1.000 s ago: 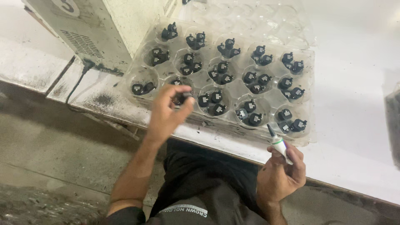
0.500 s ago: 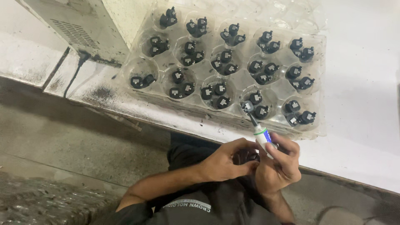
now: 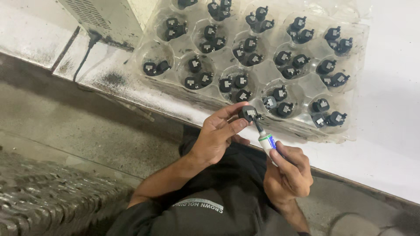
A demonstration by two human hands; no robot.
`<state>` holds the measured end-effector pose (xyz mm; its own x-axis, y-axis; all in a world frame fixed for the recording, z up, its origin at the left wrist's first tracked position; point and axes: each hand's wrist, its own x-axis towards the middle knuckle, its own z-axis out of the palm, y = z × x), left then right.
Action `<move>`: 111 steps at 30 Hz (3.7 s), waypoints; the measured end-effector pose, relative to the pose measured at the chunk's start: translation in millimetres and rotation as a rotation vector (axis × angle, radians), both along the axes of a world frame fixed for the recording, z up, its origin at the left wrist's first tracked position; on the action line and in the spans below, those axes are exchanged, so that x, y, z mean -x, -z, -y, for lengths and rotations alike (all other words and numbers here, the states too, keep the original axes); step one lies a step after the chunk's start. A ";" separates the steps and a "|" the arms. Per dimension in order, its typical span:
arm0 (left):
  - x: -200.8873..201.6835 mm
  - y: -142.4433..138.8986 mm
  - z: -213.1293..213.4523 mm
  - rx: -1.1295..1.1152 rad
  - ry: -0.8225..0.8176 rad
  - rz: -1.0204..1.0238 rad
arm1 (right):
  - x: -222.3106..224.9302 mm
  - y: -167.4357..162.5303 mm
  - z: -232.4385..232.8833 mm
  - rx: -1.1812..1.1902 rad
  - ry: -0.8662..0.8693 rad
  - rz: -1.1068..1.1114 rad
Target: The person picks black plug-shaped components one at a time from a clear plastic tray and squeezes liquid from a small bottle onto each one, then places each component back in the tray. At the end the person caps the bottle, sets it on the table, and wipes their hands with a dark cloth.
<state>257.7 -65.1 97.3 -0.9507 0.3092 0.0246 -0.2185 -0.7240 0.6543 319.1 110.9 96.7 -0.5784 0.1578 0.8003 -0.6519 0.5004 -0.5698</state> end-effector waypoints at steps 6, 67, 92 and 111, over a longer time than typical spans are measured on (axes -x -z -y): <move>0.6 0.5 -1.3 0.030 -0.049 -0.018 | 0.8 -8.2 1.4 -0.027 0.028 0.073; -14.5 10.3 -1.8 0.026 -0.005 0.152 | -4.0 -11.7 5.8 -0.140 0.088 0.030; 7.2 -19.9 44.0 0.165 0.001 0.015 | -8.2 -18.1 1.7 -0.142 0.103 0.176; 112.2 -35.0 196.8 2.026 -0.923 -0.406 | -3.2 -8.2 -22.6 0.197 0.088 0.299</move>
<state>145.6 -261.9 132.2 -0.8310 -0.2097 0.5152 -0.0309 0.9422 0.3338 322.3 133.5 104.9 -0.7591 0.3522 0.5475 -0.4015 0.4088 -0.8196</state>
